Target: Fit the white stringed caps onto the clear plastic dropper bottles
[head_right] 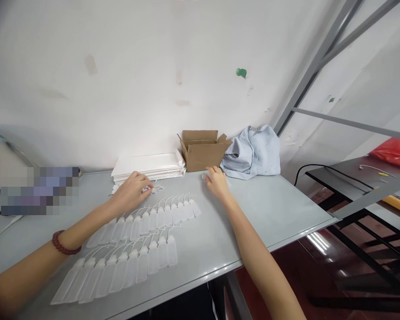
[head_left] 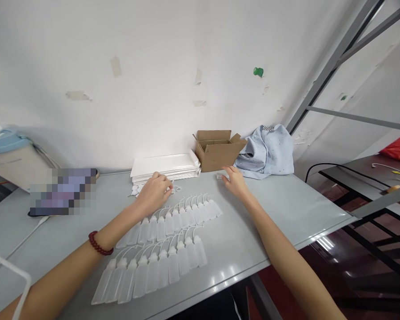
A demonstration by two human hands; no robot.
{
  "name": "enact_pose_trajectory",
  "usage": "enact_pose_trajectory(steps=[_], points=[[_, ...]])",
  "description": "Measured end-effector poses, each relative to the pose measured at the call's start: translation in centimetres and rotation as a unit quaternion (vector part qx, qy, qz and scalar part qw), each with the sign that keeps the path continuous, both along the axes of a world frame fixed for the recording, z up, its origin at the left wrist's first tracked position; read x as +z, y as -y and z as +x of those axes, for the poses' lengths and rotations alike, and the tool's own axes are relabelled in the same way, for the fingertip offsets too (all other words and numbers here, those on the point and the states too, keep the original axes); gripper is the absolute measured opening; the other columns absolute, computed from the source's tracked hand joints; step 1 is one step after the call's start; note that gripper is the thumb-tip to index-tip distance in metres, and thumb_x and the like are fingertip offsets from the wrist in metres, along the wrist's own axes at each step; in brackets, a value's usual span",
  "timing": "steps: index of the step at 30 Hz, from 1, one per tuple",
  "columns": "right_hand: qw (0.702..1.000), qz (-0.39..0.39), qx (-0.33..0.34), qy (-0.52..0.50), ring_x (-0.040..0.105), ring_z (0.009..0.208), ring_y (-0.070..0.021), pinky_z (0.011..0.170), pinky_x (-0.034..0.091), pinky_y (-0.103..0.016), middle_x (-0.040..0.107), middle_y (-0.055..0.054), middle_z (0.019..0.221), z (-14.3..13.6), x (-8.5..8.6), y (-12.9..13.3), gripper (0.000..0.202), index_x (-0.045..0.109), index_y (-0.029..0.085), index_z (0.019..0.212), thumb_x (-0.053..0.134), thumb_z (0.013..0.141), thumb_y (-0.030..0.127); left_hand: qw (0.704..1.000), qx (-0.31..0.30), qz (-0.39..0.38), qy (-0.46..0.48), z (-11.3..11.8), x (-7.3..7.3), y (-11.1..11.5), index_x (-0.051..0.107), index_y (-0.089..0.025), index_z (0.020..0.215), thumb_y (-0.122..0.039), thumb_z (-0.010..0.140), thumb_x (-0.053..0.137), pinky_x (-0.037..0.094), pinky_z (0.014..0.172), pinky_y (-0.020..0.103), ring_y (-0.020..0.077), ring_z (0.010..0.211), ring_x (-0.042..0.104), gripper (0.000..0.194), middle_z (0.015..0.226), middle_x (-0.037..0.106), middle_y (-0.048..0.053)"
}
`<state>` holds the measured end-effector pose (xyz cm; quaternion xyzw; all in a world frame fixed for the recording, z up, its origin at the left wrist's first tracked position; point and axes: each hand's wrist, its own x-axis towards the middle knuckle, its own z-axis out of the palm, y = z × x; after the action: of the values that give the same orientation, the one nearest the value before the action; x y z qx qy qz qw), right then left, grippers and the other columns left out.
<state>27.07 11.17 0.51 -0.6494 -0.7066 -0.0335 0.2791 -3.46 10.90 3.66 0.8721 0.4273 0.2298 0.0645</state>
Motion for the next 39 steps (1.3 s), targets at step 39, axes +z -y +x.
enact_pose_trajectory(steps=[39], points=[[0.964,0.084,0.165,-0.189,0.056,0.088,-0.0218,0.077,0.046,-0.036,0.063,-0.009,0.102,-7.0,1.9,4.4,0.026,0.058,0.019,0.111,0.050,0.088,0.024,0.986,0.141,0.071,0.062,-4.7,1.1,5.7,0.061,-0.020,0.084,-0.031,0.088,0.041,0.045,0.064,0.031,0.0252,0.092,0.056,0.023,0.081,0.067,0.006]])
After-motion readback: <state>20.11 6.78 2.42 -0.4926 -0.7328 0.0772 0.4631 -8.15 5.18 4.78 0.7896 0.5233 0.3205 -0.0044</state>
